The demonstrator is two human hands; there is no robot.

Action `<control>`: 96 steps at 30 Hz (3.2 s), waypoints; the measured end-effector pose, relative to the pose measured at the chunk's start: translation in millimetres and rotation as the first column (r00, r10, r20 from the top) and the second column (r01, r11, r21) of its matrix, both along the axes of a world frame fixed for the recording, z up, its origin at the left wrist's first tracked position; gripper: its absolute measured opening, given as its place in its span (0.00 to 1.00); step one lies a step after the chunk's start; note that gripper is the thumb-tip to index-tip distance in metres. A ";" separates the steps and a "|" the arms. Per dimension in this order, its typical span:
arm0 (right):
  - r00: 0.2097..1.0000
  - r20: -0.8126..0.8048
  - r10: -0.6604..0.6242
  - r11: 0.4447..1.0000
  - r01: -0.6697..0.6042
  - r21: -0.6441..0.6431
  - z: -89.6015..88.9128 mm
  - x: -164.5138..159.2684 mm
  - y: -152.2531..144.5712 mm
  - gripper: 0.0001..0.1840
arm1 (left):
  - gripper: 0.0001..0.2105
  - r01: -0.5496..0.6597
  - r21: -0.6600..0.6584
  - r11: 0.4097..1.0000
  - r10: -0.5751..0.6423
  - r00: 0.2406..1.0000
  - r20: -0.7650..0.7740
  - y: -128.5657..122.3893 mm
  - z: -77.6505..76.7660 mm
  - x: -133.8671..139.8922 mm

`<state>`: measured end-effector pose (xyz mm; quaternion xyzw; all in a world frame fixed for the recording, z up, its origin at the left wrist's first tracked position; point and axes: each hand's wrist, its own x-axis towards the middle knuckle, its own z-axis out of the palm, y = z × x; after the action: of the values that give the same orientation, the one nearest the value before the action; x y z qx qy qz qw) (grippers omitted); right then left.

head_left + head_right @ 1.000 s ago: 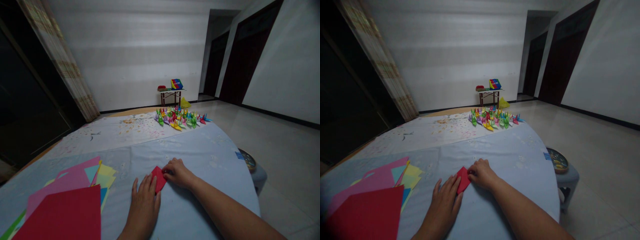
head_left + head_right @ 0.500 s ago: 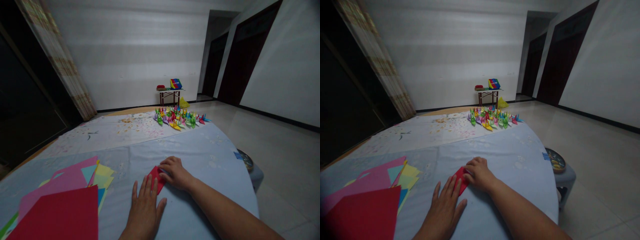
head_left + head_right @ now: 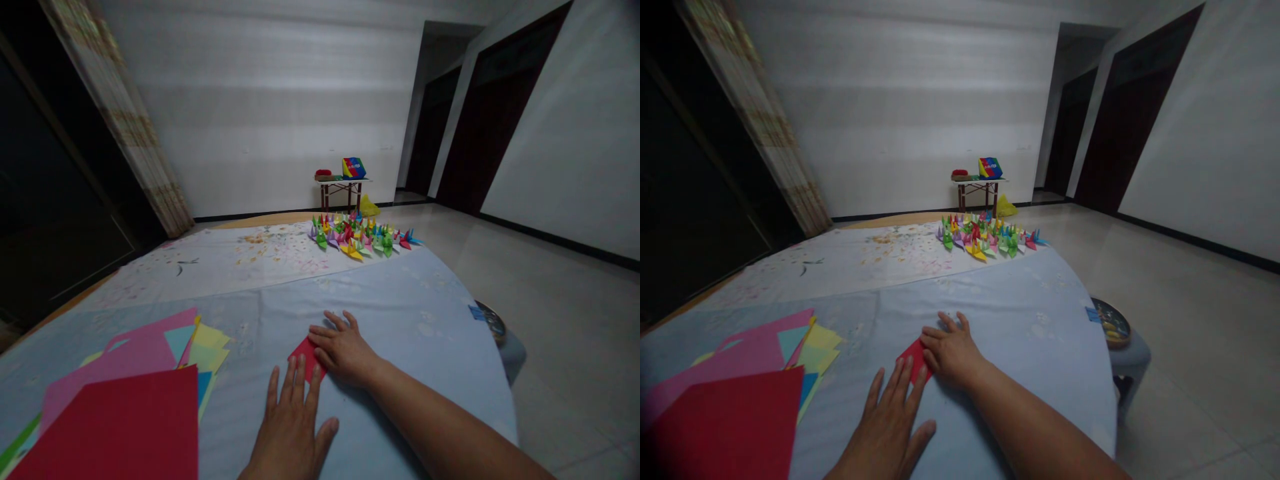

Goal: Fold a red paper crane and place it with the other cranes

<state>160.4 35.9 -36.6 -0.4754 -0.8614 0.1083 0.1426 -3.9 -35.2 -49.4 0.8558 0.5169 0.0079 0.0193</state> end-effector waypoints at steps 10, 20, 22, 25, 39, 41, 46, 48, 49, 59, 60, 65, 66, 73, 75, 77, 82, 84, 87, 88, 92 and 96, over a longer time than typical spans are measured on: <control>0.995 0.055 -0.081 0.996 0.079 0.041 -4.8 1.8 0.6 0.21 | 0.30 -0.025 -0.098 0.995 0.026 1.000 0.006 -2.2 14.3 1.2; 0.993 0.031 -0.114 0.992 0.112 0.055 -12.5 3.2 4.2 0.22 | 0.27 -0.035 -0.112 0.993 0.037 0.999 0.013 -3.1 29.9 6.6; 0.989 -0.040 -0.144 0.986 0.147 0.079 -12.8 6.5 6.5 0.21 | 0.25 -0.046 -0.079 0.996 0.049 0.998 0.036 -1.7 29.6 4.6; 0.977 -0.175 -0.121 0.986 0.138 0.088 -8.0 13.1 7.8 0.19 | 0.20 -0.058 -0.021 0.998 0.061 0.992 0.114 1.8 29.9 -0.2; 0.981 -0.072 0.181 0.959 -0.193 -0.206 20.6 23.7 13.1 0.26 | 0.17 -0.121 -0.094 0.988 0.141 0.959 0.245 23.9 52.9 -29.7; 0.982 -0.054 0.183 0.957 -0.191 -0.216 22.4 23.6 14.6 0.26 | 0.16 -0.109 -0.111 0.988 0.133 0.959 0.251 26.5 55.9 -29.5; 0.981 -0.069 0.182 0.966 -0.192 -0.174 21.2 22.1 17.9 0.23 | 0.15 -0.115 -0.067 0.991 0.129 0.948 0.291 36.4 51.4 -18.4; 0.978 -0.104 0.182 0.970 -0.196 -0.145 17.4 21.9 20.0 0.22 | 0.14 -0.118 -0.027 0.993 0.121 0.944 0.307 40.2 46.3 -13.8; 0.976 -0.120 0.183 0.971 -0.199 -0.133 15.1 22.0 21.4 0.21 | 0.14 -0.118 -0.015 0.993 0.117 0.942 0.315 41.8 43.6 -12.4; 0.936 -0.235 0.264 0.953 -0.290 -0.086 6.9 31.0 24.9 0.16 | 0.12 -0.113 0.065 0.991 0.075 0.901 0.428 45.9 15.5 -17.2; 0.935 -0.233 0.266 0.953 -0.291 -0.080 7.8 31.4 23.7 0.16 | 0.12 -0.112 0.072 0.991 0.070 0.899 0.432 46.0 13.8 -17.5; 0.942 -0.213 0.260 0.959 -0.278 -0.060 13.5 32.9 16.1 0.14 | 0.12 -0.088 0.076 0.993 0.044 0.892 0.451 46.1 10.7 -17.6; 0.944 -0.205 0.259 0.960 -0.275 -0.057 14.8 33.3 14.8 0.13 | 0.12 -0.082 0.073 0.994 0.040 0.891 0.453 46.0 10.8 -17.5; 0.939 -0.187 0.287 0.950 -0.305 -0.072 18.2 36.0 12.8 0.08 | 0.14 -0.038 0.014 0.999 0.028 0.899 0.438 43.4 15.6 -17.4; 0.936 -0.201 0.288 0.942 -0.315 -0.115 17.8 37.1 14.6 0.09 | 0.15 -0.032 -0.001 0.999 0.030 0.902 0.431 43.3 16.8 -18.2; 0.933 -0.222 0.282 0.934 -0.320 -0.162 17.2 38.8 16.7 0.10 | 0.15 -0.029 -0.005 1.000 0.029 0.903 0.428 43.9 16.9 -19.0; 0.916 -0.295 0.271 0.920 -0.337 -0.200 13.4 41.5 21.2 0.11 | 0.15 -0.025 -0.017 1.000 0.029 0.902 0.431 45.7 15.3 -20.1; 0.915 -0.308 0.260 0.927 -0.326 -0.186 11.0 40.3 22.1 0.12 | 0.15 -0.018 -0.020 1.000 0.025 0.901 0.432 45.5 15.5 -20.1; 0.927 -0.304 0.218 0.946 -0.278 -0.169 7.8 36.6 22.6 0.12 | 0.15 -0.009 -0.024 1.000 0.018 0.900 0.435 44.7 16.9 -19.7; 0.932 -0.302 0.202 0.951 -0.260 -0.167 7.0 35.2 22.6 0.12 | 0.14 -0.008 -0.024 1.000 0.017 0.900 0.435 44.4 17.5 -19.5; 0.947 -0.289 0.139 0.965 -0.195 -0.176 5.7 30.0 21.4 0.11 | 0.14 0.002 -0.009 1.000 0.002 0.904 0.427 44.0 18.7 -19.0; 0.962 -0.261 0.083 0.975 -0.132 -0.178 5.3 25.8 19.2 0.09 | 0.14 0.009 0.007 1.000 -0.011 0.912 0.411 43.9 17.2 -19.4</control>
<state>186.2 55.1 -31.3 -0.4217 -0.8463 0.2586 0.1976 -23.2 8.8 -32.2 0.8376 0.4971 0.1886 0.1254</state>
